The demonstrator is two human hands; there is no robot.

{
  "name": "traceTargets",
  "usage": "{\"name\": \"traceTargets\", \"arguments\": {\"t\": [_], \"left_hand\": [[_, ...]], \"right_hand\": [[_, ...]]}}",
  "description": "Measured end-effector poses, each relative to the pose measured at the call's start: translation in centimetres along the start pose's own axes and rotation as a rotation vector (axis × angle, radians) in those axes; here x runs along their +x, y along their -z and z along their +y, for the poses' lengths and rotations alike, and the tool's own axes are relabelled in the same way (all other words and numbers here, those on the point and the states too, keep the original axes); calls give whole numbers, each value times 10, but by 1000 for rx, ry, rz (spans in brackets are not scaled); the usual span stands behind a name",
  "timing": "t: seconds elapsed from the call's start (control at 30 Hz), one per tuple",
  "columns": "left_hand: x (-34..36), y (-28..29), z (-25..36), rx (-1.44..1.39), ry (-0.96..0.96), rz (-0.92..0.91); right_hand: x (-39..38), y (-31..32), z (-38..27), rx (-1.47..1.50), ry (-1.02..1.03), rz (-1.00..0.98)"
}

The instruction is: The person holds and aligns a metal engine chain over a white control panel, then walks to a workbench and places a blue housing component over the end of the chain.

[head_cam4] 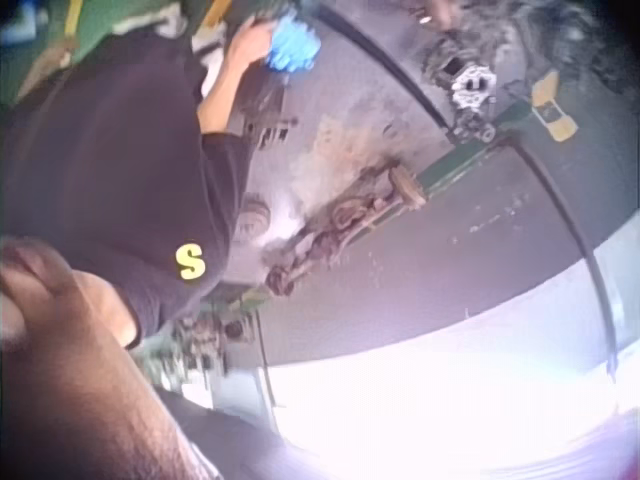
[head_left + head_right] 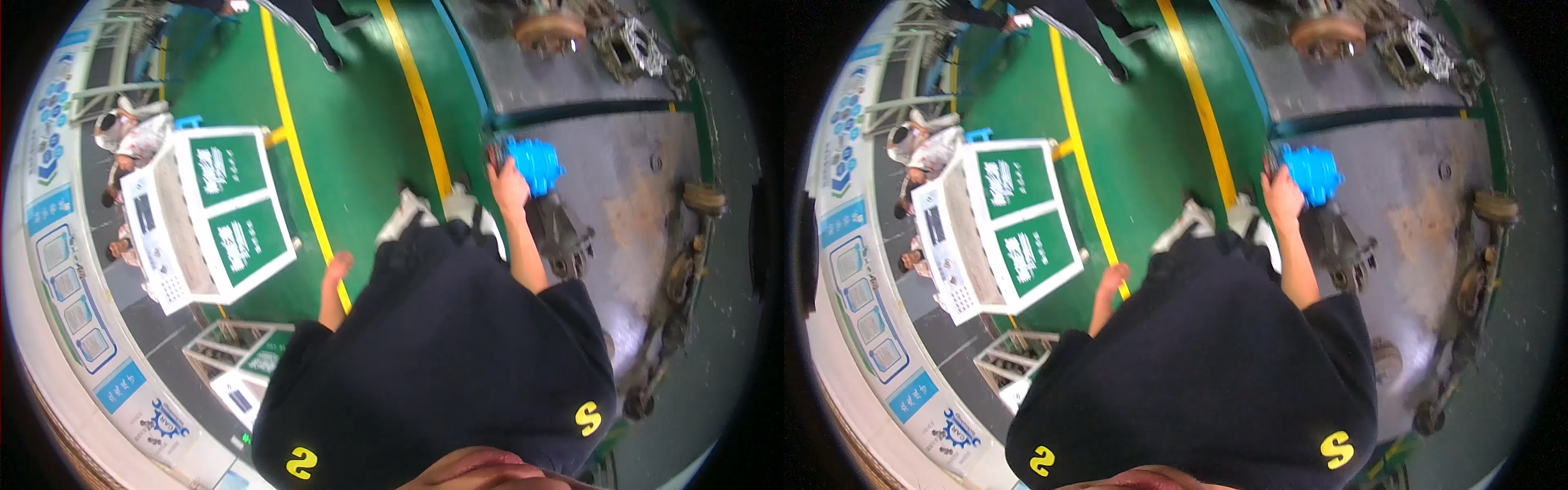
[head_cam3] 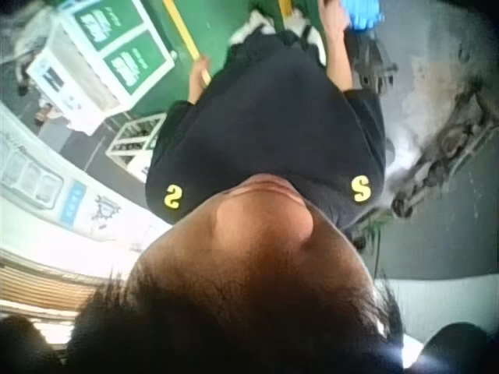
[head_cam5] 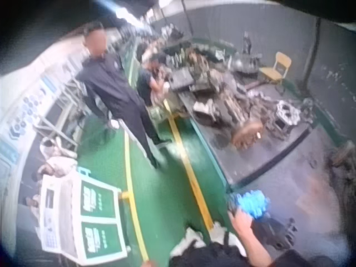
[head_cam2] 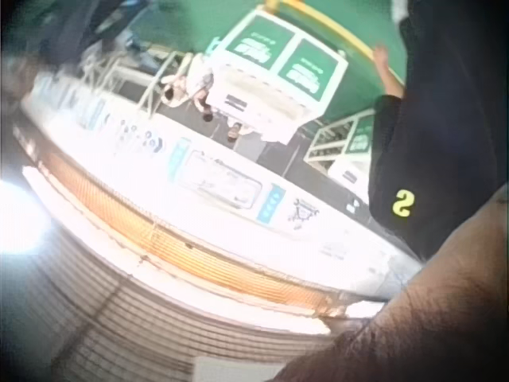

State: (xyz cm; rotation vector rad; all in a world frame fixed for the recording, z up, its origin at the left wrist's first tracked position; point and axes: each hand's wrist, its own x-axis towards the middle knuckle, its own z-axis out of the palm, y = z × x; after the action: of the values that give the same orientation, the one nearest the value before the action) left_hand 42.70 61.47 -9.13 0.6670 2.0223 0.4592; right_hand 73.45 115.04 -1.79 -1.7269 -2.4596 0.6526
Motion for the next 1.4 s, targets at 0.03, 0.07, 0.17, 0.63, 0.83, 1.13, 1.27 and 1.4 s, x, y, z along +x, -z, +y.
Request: {"name": "traceTargets", "arguments": {"t": [0.03,0.07,0.17,0.63,0.83,1.13,1.27,1.4], "left_hand": [[12,-7,14,-219,272,-56],[21,-23,43,-223,311,27],[27,-22,75,-274,352,84],[20,-9,51,-311,367,146],[10,-14,40,-375,529,49],[55,20,78,-140,253,192],[51,34,107,-116,169,309],[38,27,97,-126,201,349]], "right_hand": [[2,-7,10,-12,11,2],[2,-17,27,-43,-43,-37],[-10,-22,32,-127,56,105],[-77,-83,78,-212,-171,-227],[-48,-29,23,42,-78,230],[-44,-38,15,-147,5,188],[-95,-84,74,-236,-53,-153],[-108,-83,82,-249,-202,-292]]}}
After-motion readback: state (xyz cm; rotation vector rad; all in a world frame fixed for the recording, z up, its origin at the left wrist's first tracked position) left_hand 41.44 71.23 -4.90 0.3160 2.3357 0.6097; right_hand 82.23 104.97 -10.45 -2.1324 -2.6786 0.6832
